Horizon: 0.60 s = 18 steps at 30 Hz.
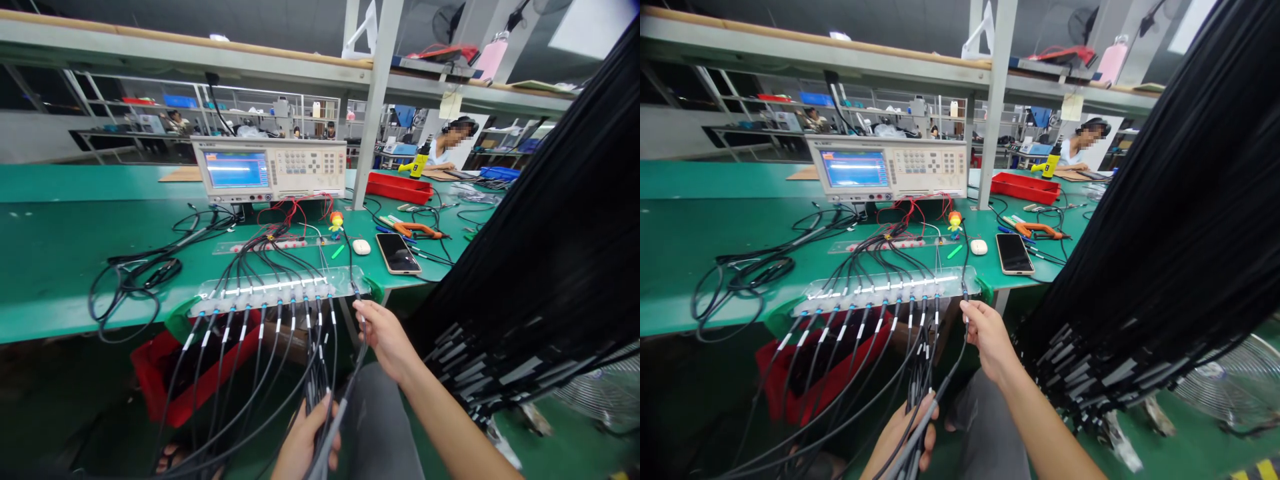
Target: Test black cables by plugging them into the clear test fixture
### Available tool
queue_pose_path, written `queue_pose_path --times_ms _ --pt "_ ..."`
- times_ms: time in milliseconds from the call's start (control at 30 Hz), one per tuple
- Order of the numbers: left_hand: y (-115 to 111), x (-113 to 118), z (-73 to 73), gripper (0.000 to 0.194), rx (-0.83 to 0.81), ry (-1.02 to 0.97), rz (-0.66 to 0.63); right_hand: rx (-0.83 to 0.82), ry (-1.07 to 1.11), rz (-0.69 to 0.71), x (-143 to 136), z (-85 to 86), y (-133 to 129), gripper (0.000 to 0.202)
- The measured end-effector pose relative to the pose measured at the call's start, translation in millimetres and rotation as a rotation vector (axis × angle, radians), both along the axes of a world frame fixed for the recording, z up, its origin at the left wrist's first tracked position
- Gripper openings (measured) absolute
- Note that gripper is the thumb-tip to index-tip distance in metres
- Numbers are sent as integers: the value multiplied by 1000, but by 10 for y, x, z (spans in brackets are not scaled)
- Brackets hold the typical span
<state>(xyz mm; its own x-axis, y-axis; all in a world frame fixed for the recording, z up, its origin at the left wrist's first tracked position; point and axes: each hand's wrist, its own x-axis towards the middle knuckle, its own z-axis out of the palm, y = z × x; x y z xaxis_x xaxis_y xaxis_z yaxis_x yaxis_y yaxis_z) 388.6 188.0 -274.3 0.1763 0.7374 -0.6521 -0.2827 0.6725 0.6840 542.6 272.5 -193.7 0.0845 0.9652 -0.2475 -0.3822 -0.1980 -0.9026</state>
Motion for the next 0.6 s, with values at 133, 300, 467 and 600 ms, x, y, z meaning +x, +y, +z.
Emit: queue_pose_path --times_ms 133,300,467,600 --pt "-1 -16 -31 59 38 -12 -1 -41 46 -29 -17 14 -10 32" --pt "-21 -34 -81 57 60 -26 13 -99 127 -42 12 27 -23 31" --pt "-32 -38 -66 55 66 -26 22 -150 234 52 82 34 -26 24" --pt "-20 -21 -37 57 41 -25 13 -148 236 39 93 22 -13 20"
